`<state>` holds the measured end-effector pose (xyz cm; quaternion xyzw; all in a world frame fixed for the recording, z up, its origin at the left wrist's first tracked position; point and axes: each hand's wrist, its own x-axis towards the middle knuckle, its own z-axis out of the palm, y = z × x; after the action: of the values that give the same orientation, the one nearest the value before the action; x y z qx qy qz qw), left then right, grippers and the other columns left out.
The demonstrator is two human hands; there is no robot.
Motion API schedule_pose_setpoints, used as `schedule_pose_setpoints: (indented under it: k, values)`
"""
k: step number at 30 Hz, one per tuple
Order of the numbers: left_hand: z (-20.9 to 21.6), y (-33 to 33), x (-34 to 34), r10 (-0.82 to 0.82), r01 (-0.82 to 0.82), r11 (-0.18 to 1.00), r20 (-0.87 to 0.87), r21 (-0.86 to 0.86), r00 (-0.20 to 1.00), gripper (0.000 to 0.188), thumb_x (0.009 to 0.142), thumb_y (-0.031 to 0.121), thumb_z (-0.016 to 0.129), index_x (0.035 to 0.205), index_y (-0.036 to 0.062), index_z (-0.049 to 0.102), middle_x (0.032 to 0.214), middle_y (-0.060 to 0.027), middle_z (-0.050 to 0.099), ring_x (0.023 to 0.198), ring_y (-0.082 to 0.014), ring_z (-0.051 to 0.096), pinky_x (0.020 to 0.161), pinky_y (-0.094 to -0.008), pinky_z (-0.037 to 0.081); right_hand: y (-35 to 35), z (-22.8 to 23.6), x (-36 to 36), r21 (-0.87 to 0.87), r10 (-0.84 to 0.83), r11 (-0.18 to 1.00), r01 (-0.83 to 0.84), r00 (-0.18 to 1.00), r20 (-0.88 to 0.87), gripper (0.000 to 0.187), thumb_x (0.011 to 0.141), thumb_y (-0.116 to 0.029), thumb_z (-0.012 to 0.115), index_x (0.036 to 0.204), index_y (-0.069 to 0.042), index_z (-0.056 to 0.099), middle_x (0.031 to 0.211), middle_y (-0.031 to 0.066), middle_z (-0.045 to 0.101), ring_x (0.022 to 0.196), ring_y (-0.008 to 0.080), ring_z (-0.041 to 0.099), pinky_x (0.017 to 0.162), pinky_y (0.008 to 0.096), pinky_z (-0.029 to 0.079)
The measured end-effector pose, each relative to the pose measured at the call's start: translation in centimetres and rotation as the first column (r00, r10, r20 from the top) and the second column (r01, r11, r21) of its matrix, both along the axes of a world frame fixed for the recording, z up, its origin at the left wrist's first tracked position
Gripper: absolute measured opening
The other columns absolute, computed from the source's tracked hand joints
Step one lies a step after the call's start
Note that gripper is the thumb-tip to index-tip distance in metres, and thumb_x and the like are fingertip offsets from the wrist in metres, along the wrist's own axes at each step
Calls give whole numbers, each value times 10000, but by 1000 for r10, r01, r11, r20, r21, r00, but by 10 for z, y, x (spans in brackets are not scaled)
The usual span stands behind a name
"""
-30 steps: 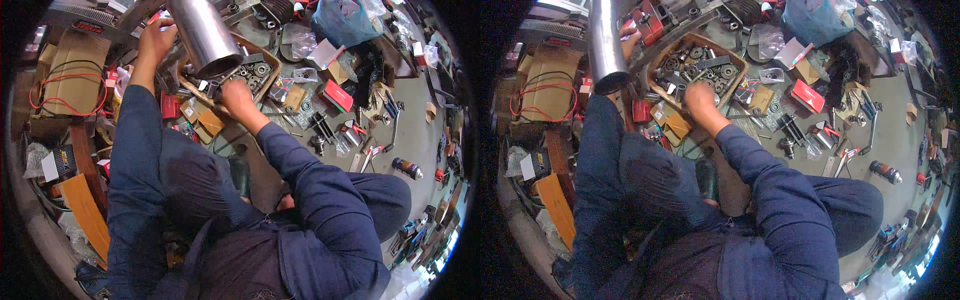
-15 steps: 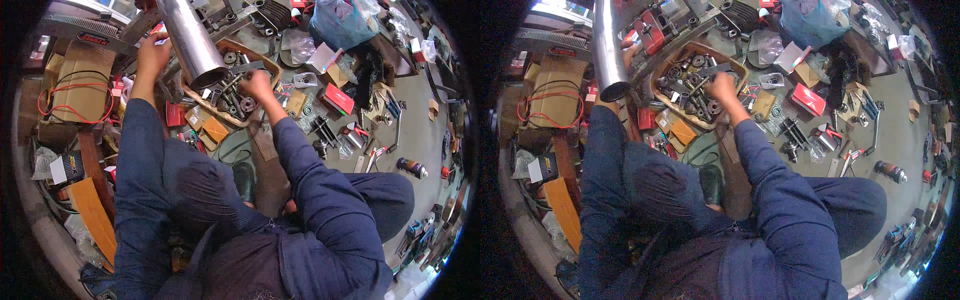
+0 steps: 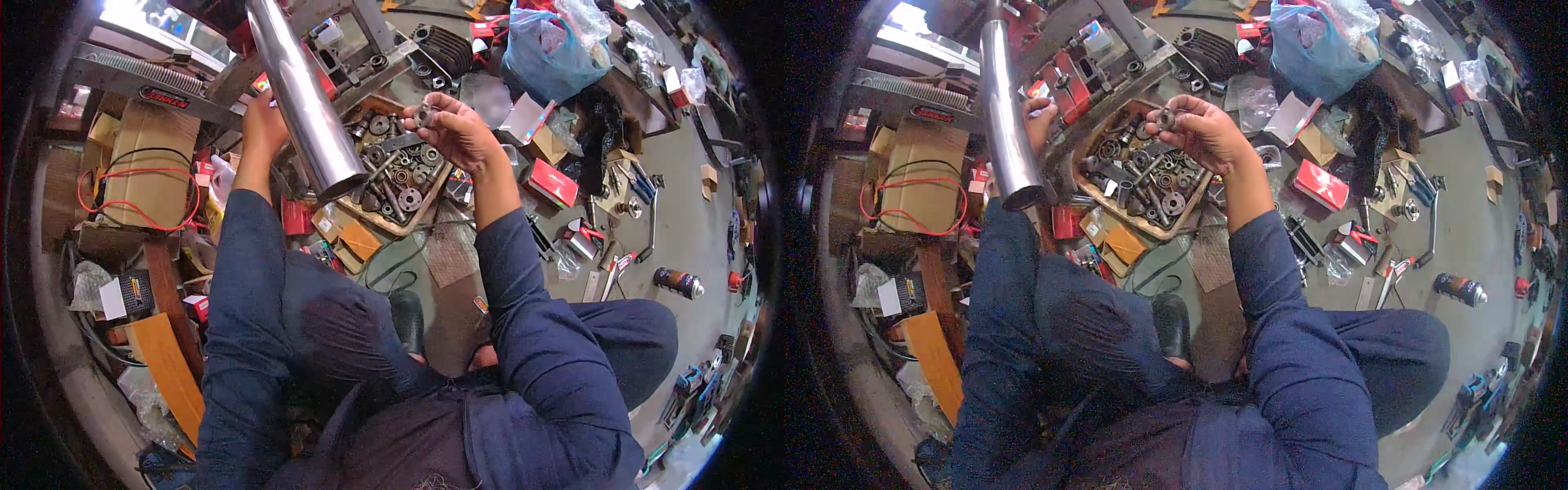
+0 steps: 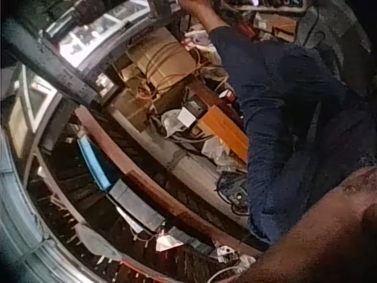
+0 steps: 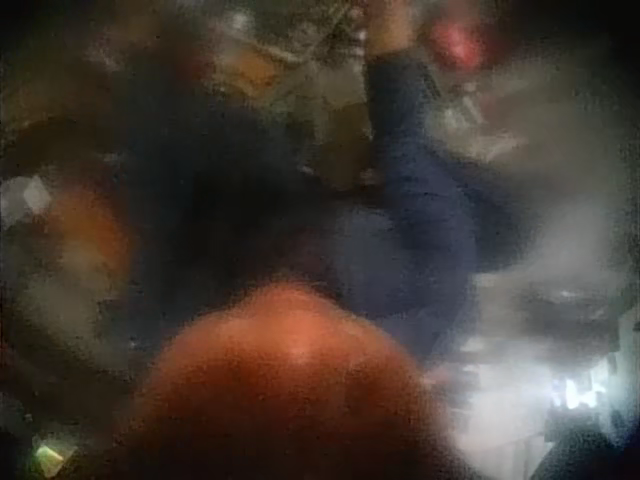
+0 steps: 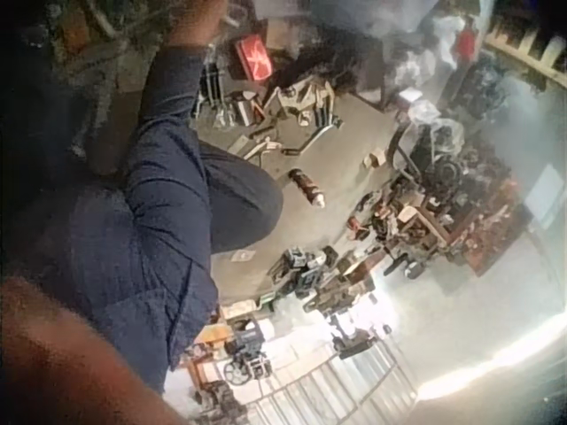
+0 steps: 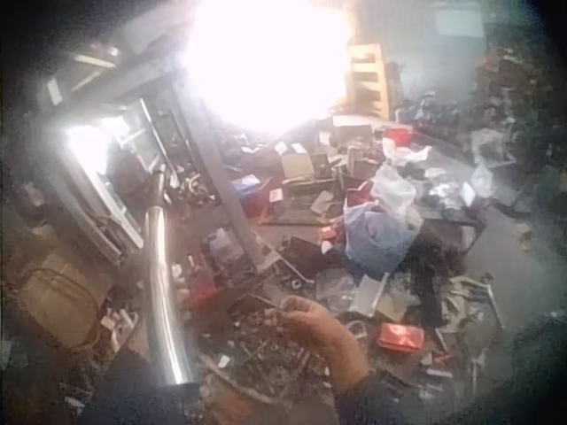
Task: The person uses a specialized puller tool to separate or hold components on a camshaft and later works on engine assembly components, picking through a tray of metal gears and bolts and handling motorcycle parts by hand.
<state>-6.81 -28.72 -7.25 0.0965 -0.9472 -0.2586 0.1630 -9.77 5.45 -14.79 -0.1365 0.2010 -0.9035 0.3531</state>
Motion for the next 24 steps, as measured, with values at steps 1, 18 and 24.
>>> schedule_pose_setpoints:
  k: [1,18,24]
  values:
    - [1,-1,3,4,-4,1000,-2,-5,1000,404,776,375,727,971,29,658,913,-257,695,883,-384,687,778,-430,521,-1,2,0,-5,4,1000,-4,1000,-2,238,864,1,637,1094,-25,583,1131,222,640,1041,338,661,851,345,593]
    - [2,-5,9,29,-29,1000,-52,-10,998,383,803,390,691,1063,112,725,1053,-202,700,1016,-344,671,891,-398,509,5,-73,-27,792,195,402,459,802,-564,298,824,-73,586,1086,37,676,998,151,714,908,260,702,843,340,540]
    - [10,8,18,10,-10,1000,-74,0,997,400,805,407,702,1051,93,723,1047,-197,702,1020,-345,668,891,-395,509,3,-98,-21,817,552,-127,562,725,-412,302,767,-165,621,1019,-30,717,918,201,712,847,331,698,782,404,538]
